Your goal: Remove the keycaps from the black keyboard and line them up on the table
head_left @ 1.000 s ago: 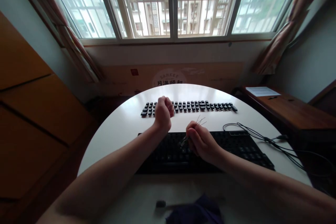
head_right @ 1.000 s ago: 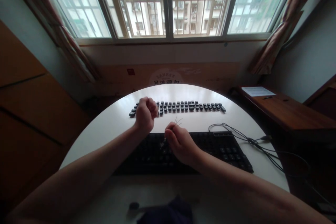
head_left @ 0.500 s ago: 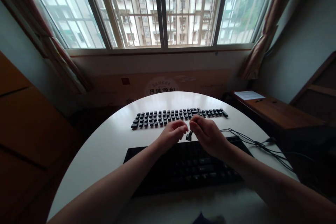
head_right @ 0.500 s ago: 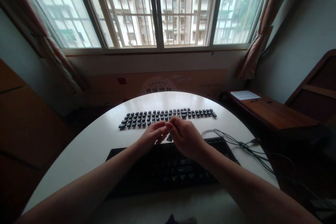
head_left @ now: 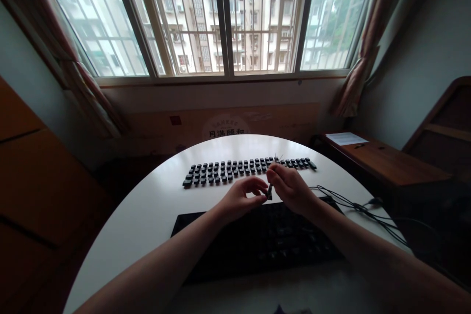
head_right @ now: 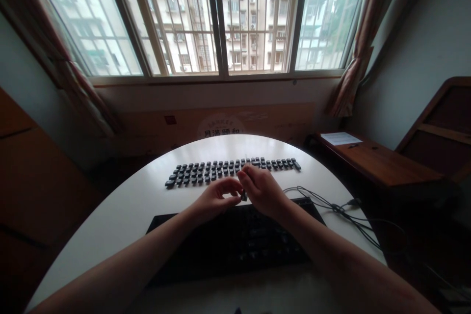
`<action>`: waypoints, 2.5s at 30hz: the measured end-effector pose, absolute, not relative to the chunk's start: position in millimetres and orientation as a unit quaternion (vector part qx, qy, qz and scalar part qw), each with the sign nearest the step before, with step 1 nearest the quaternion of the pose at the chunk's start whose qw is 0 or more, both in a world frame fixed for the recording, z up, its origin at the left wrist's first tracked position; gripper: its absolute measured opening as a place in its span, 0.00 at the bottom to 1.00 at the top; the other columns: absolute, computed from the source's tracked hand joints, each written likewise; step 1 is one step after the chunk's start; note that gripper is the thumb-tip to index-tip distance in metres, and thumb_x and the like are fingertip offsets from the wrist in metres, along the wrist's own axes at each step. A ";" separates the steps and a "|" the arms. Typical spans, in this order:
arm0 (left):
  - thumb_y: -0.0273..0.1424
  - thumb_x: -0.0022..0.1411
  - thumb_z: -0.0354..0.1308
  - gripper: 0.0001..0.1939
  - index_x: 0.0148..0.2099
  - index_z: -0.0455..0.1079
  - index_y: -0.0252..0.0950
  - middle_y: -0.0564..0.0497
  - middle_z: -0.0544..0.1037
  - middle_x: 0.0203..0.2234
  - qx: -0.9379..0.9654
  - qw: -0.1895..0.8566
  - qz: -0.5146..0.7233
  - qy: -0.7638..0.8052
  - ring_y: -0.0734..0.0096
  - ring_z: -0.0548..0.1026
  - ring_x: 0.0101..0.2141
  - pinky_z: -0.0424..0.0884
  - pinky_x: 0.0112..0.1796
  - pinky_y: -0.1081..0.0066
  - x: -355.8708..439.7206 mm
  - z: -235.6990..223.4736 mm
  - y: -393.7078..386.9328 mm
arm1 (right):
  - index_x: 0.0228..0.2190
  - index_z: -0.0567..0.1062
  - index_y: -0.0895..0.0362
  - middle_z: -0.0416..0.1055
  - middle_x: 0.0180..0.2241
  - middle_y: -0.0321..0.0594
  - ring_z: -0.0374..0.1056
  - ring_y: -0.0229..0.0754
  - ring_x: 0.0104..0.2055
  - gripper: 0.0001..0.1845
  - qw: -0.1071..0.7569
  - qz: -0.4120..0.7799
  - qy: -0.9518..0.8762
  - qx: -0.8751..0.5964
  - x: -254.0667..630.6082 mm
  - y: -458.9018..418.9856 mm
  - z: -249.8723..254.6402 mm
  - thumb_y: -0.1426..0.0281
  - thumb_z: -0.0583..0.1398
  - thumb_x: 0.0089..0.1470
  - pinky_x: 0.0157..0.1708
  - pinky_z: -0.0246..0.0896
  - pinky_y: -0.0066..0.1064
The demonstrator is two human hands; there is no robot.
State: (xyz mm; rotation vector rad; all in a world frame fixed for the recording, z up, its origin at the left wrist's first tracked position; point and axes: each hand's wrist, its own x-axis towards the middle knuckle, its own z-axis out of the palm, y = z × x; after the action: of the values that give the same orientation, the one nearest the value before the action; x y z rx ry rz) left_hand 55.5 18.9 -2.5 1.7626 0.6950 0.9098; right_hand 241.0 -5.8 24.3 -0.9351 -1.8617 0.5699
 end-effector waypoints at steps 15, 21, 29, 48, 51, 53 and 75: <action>0.23 0.47 0.60 0.10 0.35 0.73 0.35 0.51 0.76 0.33 0.751 0.449 0.340 0.344 0.71 0.70 0.32 0.68 0.36 0.70 56.6 1.1 19.7 | 0.22 0.68 0.55 0.62 0.16 0.31 0.58 0.36 0.19 0.12 0.468 0.217 -0.737 -0.437 237.4 -5.8 19.3 0.71 0.52 0.57 0.23 0.51 0.28; 0.26 0.46 0.60 0.09 0.34 0.69 0.34 0.53 0.74 0.28 0.696 0.490 0.377 0.366 0.74 0.69 0.28 0.66 0.30 0.73 55.5 0.2 22.7 | 0.21 0.66 0.55 0.57 0.15 0.30 0.54 0.36 0.18 0.15 0.536 0.190 -0.685 -0.455 243.9 -4.0 22.3 0.69 0.49 0.58 0.21 0.48 0.28; 0.31 0.45 0.64 0.13 0.34 0.65 0.36 0.56 0.71 0.24 0.632 0.527 0.434 0.366 0.79 0.65 0.22 0.61 0.23 0.77 53.6 -12.1 34.9 | 0.31 0.72 0.56 0.70 0.34 0.41 0.67 0.44 0.38 0.13 0.456 0.052 -0.808 -0.368 246.8 1.2 21.0 0.80 0.50 0.52 0.41 0.62 0.34; 0.35 0.50 0.64 0.14 0.34 0.63 0.36 0.55 0.71 0.25 0.655 0.467 0.380 0.457 0.76 0.66 0.21 0.61 0.21 0.76 51.1 0.4 30.8 | 0.37 0.76 0.53 0.78 0.34 0.38 0.71 0.40 0.28 0.05 0.363 0.049 -0.820 -0.439 234.1 6.9 -9.0 0.70 0.61 0.58 0.31 0.62 0.29; 0.34 0.44 0.69 0.18 0.36 0.69 0.36 0.49 0.76 0.33 0.698 0.419 0.339 0.471 0.67 0.73 0.29 0.65 0.27 0.72 39.6 37.8 19.6 | 0.41 0.77 0.52 0.80 0.37 0.38 0.75 0.43 0.33 0.09 0.355 0.067 -0.813 -0.457 237.9 13.3 -11.2 0.70 0.62 0.56 0.36 0.65 0.31; 0.39 0.50 0.66 0.16 0.40 0.73 0.38 0.47 0.78 0.38 0.791 0.259 0.267 0.486 0.61 0.75 0.37 0.67 0.33 0.70 28.0 65.8 10.8 | 0.42 0.77 0.52 0.80 0.40 0.38 0.77 0.44 0.38 0.11 0.341 0.092 -0.811 -0.465 239.4 17.2 -11.5 0.69 0.62 0.55 0.41 0.67 0.33; 0.37 0.65 0.49 0.14 0.39 0.75 0.38 0.44 0.78 0.36 0.846 0.136 0.092 0.507 0.57 0.75 0.38 0.65 0.36 0.65 -29.1 5.1 -7.9 | 0.35 0.82 0.49 0.82 0.36 0.32 0.77 0.45 0.40 0.09 0.229 0.096 -0.824 -0.509 174.1 86.9 -24.8 0.70 0.65 0.50 0.41 0.67 0.30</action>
State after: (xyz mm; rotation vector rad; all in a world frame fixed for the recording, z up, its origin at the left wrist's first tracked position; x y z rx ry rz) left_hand -29.1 -7.9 5.1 2.4503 1.4690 0.2656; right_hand 174.1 86.9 -24.8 -1.4003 -2.2690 0.2650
